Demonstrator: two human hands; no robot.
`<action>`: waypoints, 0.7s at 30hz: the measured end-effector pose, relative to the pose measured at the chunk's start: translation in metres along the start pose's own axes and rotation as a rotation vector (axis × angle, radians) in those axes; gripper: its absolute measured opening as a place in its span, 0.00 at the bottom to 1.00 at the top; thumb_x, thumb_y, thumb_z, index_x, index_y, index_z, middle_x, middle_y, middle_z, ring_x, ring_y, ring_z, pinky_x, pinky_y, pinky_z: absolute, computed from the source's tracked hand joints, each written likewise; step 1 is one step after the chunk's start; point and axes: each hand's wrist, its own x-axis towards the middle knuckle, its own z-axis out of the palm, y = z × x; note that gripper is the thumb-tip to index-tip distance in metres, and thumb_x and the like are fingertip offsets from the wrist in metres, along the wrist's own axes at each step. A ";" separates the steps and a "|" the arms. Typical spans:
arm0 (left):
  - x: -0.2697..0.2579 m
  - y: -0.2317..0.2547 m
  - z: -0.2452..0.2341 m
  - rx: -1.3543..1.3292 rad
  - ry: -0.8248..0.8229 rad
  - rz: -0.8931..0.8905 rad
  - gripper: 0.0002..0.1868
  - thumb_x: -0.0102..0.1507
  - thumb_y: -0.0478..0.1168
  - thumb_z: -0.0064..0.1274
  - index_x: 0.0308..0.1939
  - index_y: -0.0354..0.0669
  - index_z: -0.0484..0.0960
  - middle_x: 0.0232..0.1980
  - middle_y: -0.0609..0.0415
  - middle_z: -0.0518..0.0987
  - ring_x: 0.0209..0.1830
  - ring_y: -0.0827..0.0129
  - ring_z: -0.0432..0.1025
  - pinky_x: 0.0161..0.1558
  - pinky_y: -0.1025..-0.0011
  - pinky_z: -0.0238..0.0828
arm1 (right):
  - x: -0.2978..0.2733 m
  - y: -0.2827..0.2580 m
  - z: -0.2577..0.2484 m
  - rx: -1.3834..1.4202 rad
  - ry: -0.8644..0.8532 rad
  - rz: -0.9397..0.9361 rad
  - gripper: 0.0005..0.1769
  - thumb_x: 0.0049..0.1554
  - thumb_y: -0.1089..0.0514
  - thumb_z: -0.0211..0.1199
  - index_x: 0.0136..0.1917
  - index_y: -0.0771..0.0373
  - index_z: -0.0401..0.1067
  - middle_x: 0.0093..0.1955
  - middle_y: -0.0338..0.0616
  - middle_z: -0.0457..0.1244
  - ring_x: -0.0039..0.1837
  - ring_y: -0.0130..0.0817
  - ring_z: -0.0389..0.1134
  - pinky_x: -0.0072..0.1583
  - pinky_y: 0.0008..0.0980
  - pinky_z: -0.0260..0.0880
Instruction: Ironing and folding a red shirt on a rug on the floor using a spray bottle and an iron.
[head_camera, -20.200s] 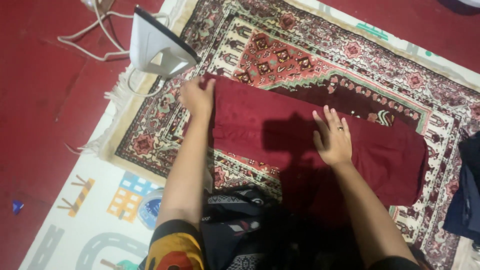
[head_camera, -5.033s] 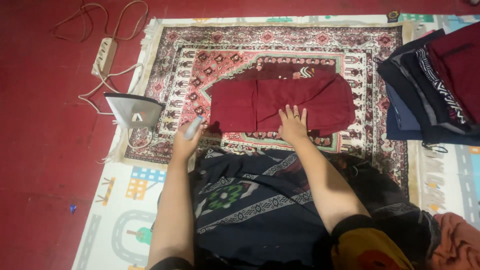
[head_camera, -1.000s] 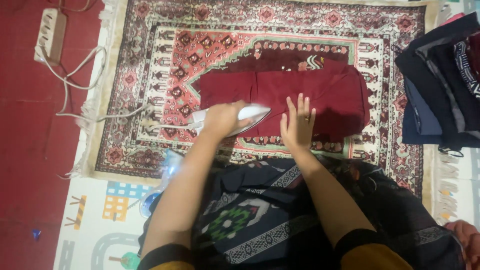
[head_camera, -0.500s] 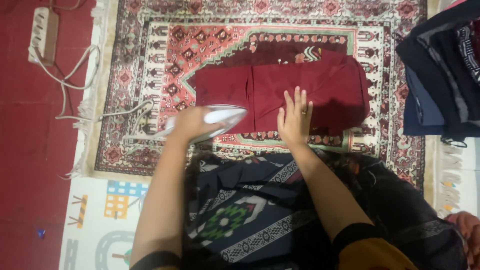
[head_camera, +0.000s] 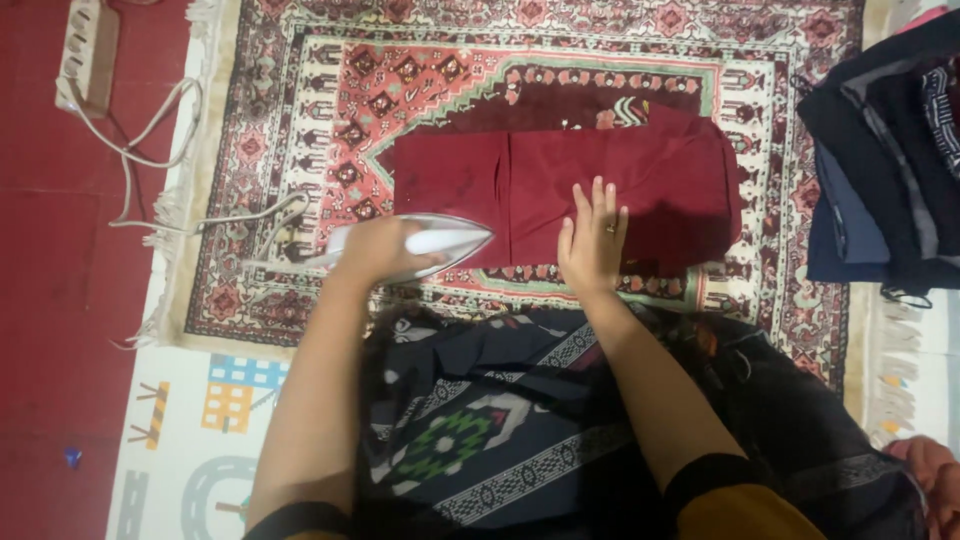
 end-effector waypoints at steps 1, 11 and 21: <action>-0.005 -0.006 -0.003 0.008 0.004 0.005 0.32 0.49 0.69 0.62 0.49 0.59 0.89 0.40 0.49 0.86 0.39 0.53 0.81 0.42 0.55 0.76 | 0.003 0.001 0.000 0.003 0.009 0.004 0.28 0.66 0.55 0.51 0.78 0.60 0.61 0.84 0.55 0.47 0.85 0.51 0.42 0.80 0.59 0.38; 0.036 0.033 -0.053 -0.324 0.386 -0.271 0.35 0.55 0.68 0.61 0.46 0.40 0.86 0.40 0.41 0.85 0.39 0.49 0.81 0.42 0.55 0.76 | 0.002 0.002 0.004 -0.077 -0.005 -0.008 0.31 0.65 0.51 0.52 0.79 0.59 0.60 0.84 0.53 0.47 0.85 0.49 0.41 0.80 0.58 0.41; 0.163 0.069 0.000 -0.283 0.435 -0.477 0.29 0.58 0.63 0.62 0.43 0.39 0.85 0.43 0.37 0.84 0.44 0.43 0.79 0.44 0.50 0.75 | -0.002 0.002 0.003 -0.074 -0.022 -0.013 0.31 0.65 0.50 0.53 0.79 0.58 0.59 0.84 0.51 0.47 0.85 0.49 0.42 0.79 0.60 0.45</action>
